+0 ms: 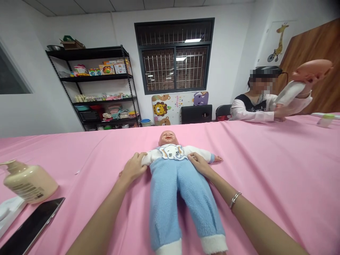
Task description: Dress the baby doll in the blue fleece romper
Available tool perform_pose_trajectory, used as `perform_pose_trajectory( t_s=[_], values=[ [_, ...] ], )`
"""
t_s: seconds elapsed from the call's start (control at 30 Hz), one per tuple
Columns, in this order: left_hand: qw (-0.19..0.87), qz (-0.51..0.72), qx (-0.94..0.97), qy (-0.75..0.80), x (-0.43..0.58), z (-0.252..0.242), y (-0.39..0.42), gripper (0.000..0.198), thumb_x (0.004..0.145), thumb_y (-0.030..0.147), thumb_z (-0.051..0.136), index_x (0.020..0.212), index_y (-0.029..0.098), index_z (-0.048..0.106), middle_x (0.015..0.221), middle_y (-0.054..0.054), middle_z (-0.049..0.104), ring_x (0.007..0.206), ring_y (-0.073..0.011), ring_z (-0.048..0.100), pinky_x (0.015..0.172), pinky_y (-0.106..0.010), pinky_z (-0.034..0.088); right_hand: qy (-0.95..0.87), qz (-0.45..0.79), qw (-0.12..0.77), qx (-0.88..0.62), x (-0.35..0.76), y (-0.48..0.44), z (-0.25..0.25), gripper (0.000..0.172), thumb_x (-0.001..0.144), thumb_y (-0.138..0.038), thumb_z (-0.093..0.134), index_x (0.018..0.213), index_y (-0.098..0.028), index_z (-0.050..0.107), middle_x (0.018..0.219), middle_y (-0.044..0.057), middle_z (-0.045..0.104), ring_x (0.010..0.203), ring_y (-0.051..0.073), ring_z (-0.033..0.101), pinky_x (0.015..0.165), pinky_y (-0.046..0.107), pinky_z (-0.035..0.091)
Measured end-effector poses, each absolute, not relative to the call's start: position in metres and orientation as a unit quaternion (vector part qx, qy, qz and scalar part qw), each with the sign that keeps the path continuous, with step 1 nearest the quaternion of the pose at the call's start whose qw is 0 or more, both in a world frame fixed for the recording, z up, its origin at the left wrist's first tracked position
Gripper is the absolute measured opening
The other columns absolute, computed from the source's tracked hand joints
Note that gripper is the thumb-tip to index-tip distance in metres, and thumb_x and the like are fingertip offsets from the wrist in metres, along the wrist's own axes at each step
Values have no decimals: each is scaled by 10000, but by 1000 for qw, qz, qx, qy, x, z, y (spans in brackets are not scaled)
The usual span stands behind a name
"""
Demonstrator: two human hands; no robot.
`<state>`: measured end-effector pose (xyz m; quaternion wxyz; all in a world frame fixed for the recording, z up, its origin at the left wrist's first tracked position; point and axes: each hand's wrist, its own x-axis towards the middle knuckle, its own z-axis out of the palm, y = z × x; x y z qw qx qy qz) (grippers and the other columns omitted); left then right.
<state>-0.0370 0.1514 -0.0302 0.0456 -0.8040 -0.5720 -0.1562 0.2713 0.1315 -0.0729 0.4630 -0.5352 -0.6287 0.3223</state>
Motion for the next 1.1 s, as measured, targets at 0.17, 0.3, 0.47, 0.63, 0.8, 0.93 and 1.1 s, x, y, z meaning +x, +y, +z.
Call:
perform_pose_trajectory(
  t_s=[0.17,0.3,0.47,0.63,0.8,0.93,1.1],
  values=[
    [64,-229,-809,-538,-30,-24,142,447,772,272,462,1215,230,498,1119,-90,513,1013,-261,489,855,-399,379,-615,320,475,-542,273,133,-72,467,775,-566,412,839,-115,515,712,14,485,648,113,418,584,237,308],
    [-31,-389,-805,-447,-2,-25,129,354,885,318,372,1167,174,530,1165,-78,539,1094,-207,470,960,-361,348,-600,346,480,-539,275,131,-70,477,769,-599,415,676,-132,449,617,-10,393,587,90,331,538,230,248],
    [-246,-431,-770,-400,22,-33,121,369,876,372,450,1173,163,513,1210,-71,526,1127,-189,474,992,-333,354,-585,406,505,-488,272,127,-62,457,743,-572,514,679,-119,503,642,-3,453,617,88,386,576,221,298],
    [-368,-433,-734,-373,18,-27,120,351,809,346,551,1113,171,563,1163,-73,562,1094,-218,503,973,-356,373,-547,477,553,-409,266,122,-50,414,677,-451,662,972,-166,602,1011,46,600,960,170,526,843,263,385],
    [-442,-388,-723,-362,16,-17,113,365,782,313,586,1122,185,596,1214,-60,546,1161,-240,461,1027,-385,320,-576,477,544,-380,258,113,-41,385,711,-439,627,1018,-207,638,1161,47,568,1153,217,455,1012,337,308],
    [-417,-357,-754,-362,17,-13,107,438,772,362,610,1189,237,564,1299,-32,477,1238,-243,382,1075,-393,255,-601,461,530,-382,254,108,-37,386,724,-419,601,1043,-205,639,1182,46,560,1176,221,442,1055,375,270],
    [-385,-357,-771,-360,18,-13,108,541,751,401,615,1253,229,509,1358,-39,402,1293,-263,295,1095,-442,199,-624,419,544,-374,254,110,-37,358,736,-380,577,1039,-201,640,1184,39,560,1184,206,439,1068,365,257]
  ],
)
